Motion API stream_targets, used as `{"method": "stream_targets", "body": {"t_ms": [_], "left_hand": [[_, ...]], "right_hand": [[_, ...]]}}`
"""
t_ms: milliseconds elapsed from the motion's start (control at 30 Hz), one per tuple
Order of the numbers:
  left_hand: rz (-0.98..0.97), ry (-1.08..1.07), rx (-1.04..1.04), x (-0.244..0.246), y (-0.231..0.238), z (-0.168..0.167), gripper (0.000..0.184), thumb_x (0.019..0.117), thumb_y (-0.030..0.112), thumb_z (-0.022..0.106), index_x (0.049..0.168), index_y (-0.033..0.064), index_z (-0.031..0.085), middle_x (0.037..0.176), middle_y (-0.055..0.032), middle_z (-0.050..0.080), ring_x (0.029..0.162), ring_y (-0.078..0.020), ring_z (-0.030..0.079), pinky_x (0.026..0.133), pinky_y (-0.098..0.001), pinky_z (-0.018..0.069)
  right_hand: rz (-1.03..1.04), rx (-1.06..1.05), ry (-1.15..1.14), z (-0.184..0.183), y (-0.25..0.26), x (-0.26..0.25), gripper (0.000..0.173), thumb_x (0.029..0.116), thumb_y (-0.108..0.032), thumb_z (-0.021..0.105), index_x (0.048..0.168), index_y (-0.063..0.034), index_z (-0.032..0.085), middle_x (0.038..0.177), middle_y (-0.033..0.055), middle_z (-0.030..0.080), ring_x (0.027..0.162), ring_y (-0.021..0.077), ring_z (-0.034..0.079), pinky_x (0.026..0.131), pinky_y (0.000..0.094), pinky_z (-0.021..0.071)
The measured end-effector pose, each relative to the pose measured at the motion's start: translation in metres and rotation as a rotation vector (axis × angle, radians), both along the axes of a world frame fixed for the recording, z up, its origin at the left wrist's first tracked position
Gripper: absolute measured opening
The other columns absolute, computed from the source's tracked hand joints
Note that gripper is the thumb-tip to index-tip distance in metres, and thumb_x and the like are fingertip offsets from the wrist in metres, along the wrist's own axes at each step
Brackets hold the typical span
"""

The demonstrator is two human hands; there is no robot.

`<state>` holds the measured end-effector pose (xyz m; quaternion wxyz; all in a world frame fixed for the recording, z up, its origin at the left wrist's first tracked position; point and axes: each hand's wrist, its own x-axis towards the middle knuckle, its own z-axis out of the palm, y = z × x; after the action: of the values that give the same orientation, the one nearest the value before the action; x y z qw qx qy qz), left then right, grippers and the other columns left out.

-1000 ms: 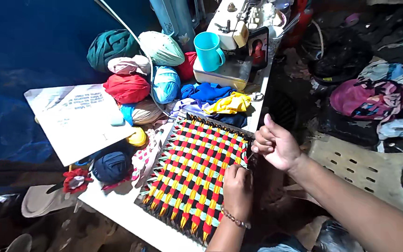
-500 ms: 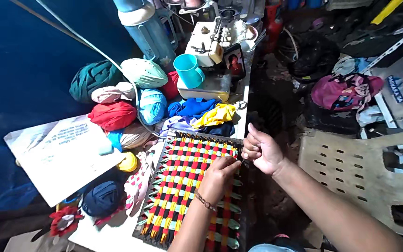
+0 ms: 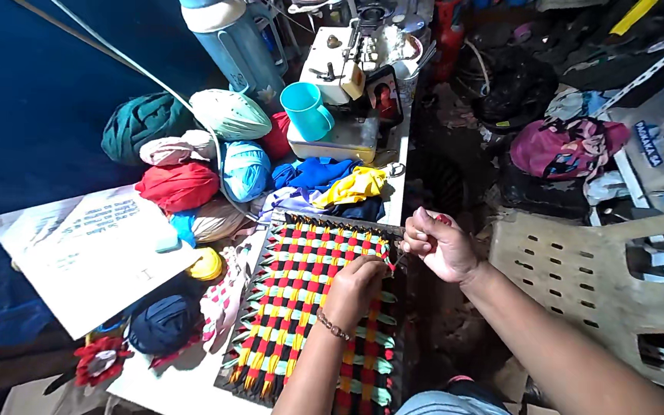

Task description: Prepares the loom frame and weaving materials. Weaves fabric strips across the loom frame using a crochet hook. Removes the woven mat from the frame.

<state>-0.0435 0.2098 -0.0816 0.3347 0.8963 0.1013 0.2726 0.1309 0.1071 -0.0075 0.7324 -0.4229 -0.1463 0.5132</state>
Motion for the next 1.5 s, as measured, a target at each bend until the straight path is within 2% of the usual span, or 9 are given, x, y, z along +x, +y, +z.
{"method": "stream_targets", "body": {"t_ms": [67,333,467,567,767,933,1133,1300,1500], "left_hand": [[-0.038,0.026,0.040,0.002,0.002,0.002,0.017,0.0968,0.011,0.064,0.104,0.0050,0.079,0.104,-0.0123,0.076,0.099,-0.0211,0.075,0.092,-0.0311,0.0595],[-0.032,-0.085,0.295,0.005,0.005,-0.009,0.016,0.0978,0.013,0.061,0.096,0.0066,0.076,0.098,-0.0104,0.076,0.091,-0.0192,0.075,0.084,-0.0266,0.0602],[0.027,-0.126,0.193,0.007,0.002,-0.013,0.013,0.0928,0.010,0.063,0.084,0.0068,0.071,0.095,-0.0095,0.077,0.088,-0.0164,0.075,0.081,-0.0246,0.0601],[0.039,-0.060,0.063,0.007,0.003,-0.007,0.010,0.0879,0.009,0.065,0.087,0.0036,0.073,0.093,-0.0092,0.077,0.083,-0.0139,0.075,0.077,-0.0239,0.0602],[0.037,0.083,-0.055,0.007,0.005,0.006,0.010,0.0847,0.007,0.067,0.089,0.0017,0.074,0.088,-0.0094,0.076,0.074,-0.0139,0.073,0.071,-0.0262,0.0604],[-0.027,0.105,-0.014,0.006,0.008,0.009,0.011,0.0885,0.006,0.064,0.091,0.0017,0.074,0.088,-0.0104,0.076,0.077,-0.0163,0.074,0.073,-0.0282,0.0610],[-0.041,0.113,0.086,0.010,0.013,0.021,0.009,0.0837,0.007,0.067,0.085,0.0008,0.073,0.076,-0.0124,0.073,0.069,-0.0226,0.074,0.067,-0.0352,0.0609],[-0.021,0.195,-0.014,0.013,0.012,0.017,0.010,0.0870,0.006,0.064,0.088,0.0004,0.073,0.082,-0.0123,0.074,0.073,-0.0212,0.074,0.070,-0.0360,0.0615],[0.069,0.082,0.162,0.011,0.000,0.004,0.013,0.0868,0.008,0.063,0.087,-0.0005,0.073,0.086,-0.0134,0.076,0.076,-0.0231,0.076,0.071,-0.0345,0.0625]], "right_hand": [[0.046,0.026,-0.049,0.000,0.001,-0.003,0.038,0.1006,-0.024,0.051,0.063,-0.0232,0.054,0.056,-0.0114,0.043,0.052,0.0008,0.044,0.059,0.0198,0.0450],[0.085,0.044,-0.044,0.006,0.006,-0.002,0.036,0.0983,-0.021,0.052,0.063,-0.0243,0.052,0.057,-0.0145,0.042,0.053,-0.0015,0.043,0.059,0.0184,0.0436],[0.119,0.002,-0.063,0.008,0.009,0.002,0.036,0.0984,-0.018,0.048,0.063,-0.0231,0.052,0.056,-0.0137,0.041,0.052,-0.0007,0.043,0.061,0.0198,0.0455],[0.143,-0.033,-0.088,0.009,0.014,0.004,0.035,0.0990,-0.018,0.047,0.065,-0.0215,0.051,0.056,-0.0125,0.041,0.052,-0.0003,0.043,0.060,0.0194,0.0451],[0.196,-0.198,-0.207,0.019,0.032,0.003,0.020,0.1031,-0.009,0.051,0.084,-0.0133,0.047,0.064,-0.0065,0.046,0.056,0.0019,0.047,0.060,0.0181,0.0456],[0.388,-0.390,-0.537,0.025,0.048,0.000,0.015,0.1078,-0.022,0.051,0.106,-0.0071,0.049,0.075,0.0001,0.046,0.061,0.0067,0.047,0.061,0.0233,0.0439],[0.673,-0.245,-1.004,0.050,0.050,-0.006,0.024,0.1071,-0.020,0.054,0.116,0.0018,0.053,0.086,0.0102,0.057,0.075,0.0154,0.055,0.070,0.0336,0.0485],[0.505,-0.222,-0.946,0.030,0.039,0.001,0.021,0.1065,-0.020,0.053,0.109,0.0006,0.052,0.078,0.0058,0.052,0.067,0.0106,0.051,0.063,0.0276,0.0461],[0.228,-0.532,-0.839,0.025,0.058,-0.004,0.029,0.1093,-0.022,0.050,0.123,0.0031,0.050,0.088,0.0150,0.057,0.069,0.0210,0.056,0.066,0.0382,0.0501]]}}
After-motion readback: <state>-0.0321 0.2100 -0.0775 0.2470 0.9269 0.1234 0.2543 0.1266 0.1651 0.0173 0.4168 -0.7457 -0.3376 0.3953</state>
